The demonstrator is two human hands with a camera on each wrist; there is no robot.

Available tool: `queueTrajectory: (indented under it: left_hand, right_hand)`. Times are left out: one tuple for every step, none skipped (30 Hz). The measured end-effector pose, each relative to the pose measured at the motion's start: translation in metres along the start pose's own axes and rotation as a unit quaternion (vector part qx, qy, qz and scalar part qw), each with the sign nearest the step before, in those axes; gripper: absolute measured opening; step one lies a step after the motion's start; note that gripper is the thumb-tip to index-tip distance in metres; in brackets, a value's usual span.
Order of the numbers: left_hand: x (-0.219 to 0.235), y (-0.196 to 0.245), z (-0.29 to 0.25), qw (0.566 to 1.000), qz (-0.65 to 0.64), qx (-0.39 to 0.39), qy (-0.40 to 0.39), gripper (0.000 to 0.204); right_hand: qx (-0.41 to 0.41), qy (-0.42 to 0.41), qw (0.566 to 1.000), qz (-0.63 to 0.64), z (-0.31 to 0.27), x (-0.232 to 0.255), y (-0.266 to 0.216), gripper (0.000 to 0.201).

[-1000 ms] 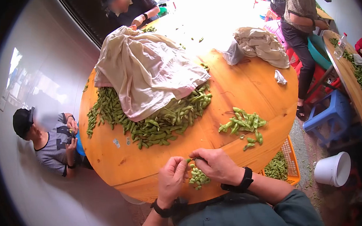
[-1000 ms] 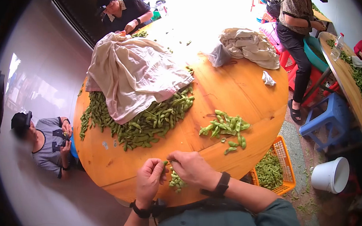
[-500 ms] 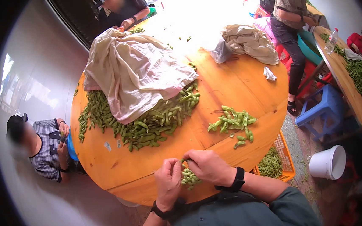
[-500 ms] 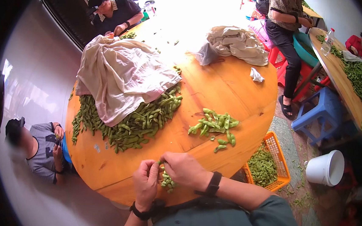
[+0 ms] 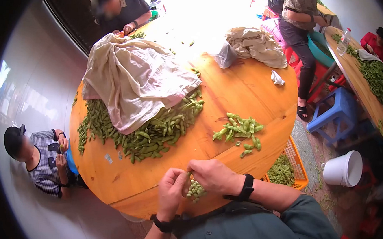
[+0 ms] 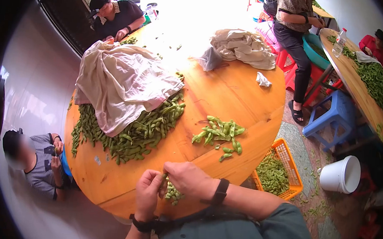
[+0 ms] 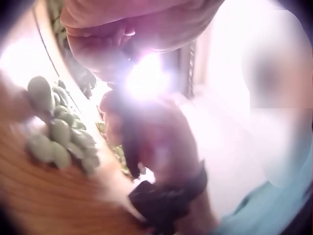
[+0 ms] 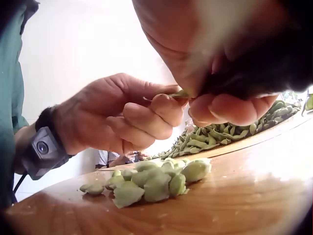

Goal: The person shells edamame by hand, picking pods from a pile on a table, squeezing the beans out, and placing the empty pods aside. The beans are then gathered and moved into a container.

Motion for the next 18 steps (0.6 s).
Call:
queueTrajectory:
  left_hand:
    - [0.003,0.002,0.001,1.0,0.0,-0.001,0.003,0.013]
    - [0.003,0.0,0.003,0.997,-0.057,0.044,-0.008,0.013]
    - [0.003,-0.003,0.004,0.989,-0.114,0.089,-0.018,0.014]
    - [0.005,-0.004,0.005,0.989,-0.115,0.088,-0.017,0.014]
    - [0.005,-0.008,0.005,0.98,-0.158,0.114,-0.032,0.014]
    - [0.005,-0.012,0.006,0.968,-0.201,0.14,-0.047,0.014]
    - [0.007,-0.014,0.008,0.969,-0.201,0.14,-0.045,0.014]
    - [0.006,-0.017,0.008,0.955,-0.244,0.159,-0.061,0.014]
    - [0.003,-0.017,0.007,0.938,-0.286,0.178,-0.076,0.014]
    - [0.0,-0.014,0.004,0.939,-0.286,0.176,-0.072,0.014]
    - [-0.001,-0.007,0.003,0.975,-0.18,0.124,-0.035,0.012]
    - [-0.001,-0.001,0.003,0.995,-0.072,0.072,0.003,0.011]
    - [-0.001,-0.003,0.003,0.995,-0.072,0.069,0.004,0.011]
    - [-0.001,0.005,0.002,0.991,0.116,-0.058,-0.002,0.01]
    - [-0.007,0.016,-0.001,0.936,0.3,-0.182,-0.008,0.011]
    - [-0.013,0.027,-0.005,0.898,0.372,-0.235,0.0,0.011]
    - [-0.013,0.029,-0.003,0.898,0.372,-0.235,0.001,0.011]
    - [-0.016,0.032,-0.004,0.869,0.412,-0.275,0.0,0.01]
  right_hand:
    - [-0.019,-0.01,0.999,0.032,0.001,0.002,0.0,0.007]
    - [-0.017,-0.011,0.999,0.032,0.002,0.004,-0.001,0.007]
    - [-0.029,-0.022,0.998,0.055,0.003,0.005,-0.001,0.008]
    - [-0.04,-0.033,0.996,0.077,0.004,0.006,0.001,0.01]
    - [-0.039,-0.034,0.996,0.077,0.004,0.007,0.001,0.01]
    - [-0.051,-0.039,0.993,0.098,0.004,0.006,0.003,0.009]
    - [-0.064,-0.045,0.99,0.119,0.004,0.006,0.005,0.009]
    - [-0.063,-0.047,0.99,0.121,0.004,0.004,0.008,0.009]
    - [-0.072,-0.044,0.988,0.128,0.004,0.002,0.013,0.01]
    - [-0.08,-0.041,0.987,0.136,0.005,0.0,0.016,0.01]
    - [-0.076,-0.044,0.987,0.137,0.005,0.001,0.017,0.01]
    - [-0.085,-0.052,0.991,0.094,0.004,0.002,0.02,0.012]
    - [-0.095,-0.06,0.992,0.051,0.004,0.003,0.022,0.013]
    - [-0.09,-0.056,0.993,0.047,0.003,0.003,0.024,0.015]
    - [-0.088,-0.056,0.993,0.046,0.003,0.003,0.022,0.015]
    - [-0.086,-0.049,0.994,0.046,0.002,0.004,0.019,0.014]
    - [-0.084,-0.042,0.995,0.045,0.002,0.004,0.017,0.013]
    - [-0.082,-0.043,0.995,0.046,0.001,0.003,0.017,0.013]
Point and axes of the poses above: each hand's wrist, its own z-axis towards the middle knuckle, its own x-axis out of the back of the hand, y = z × x, the point moved 5 cm from there along z, towards the middle knuckle, and after that the axes turned 6 degrees about -z, right-handed, at the moved point
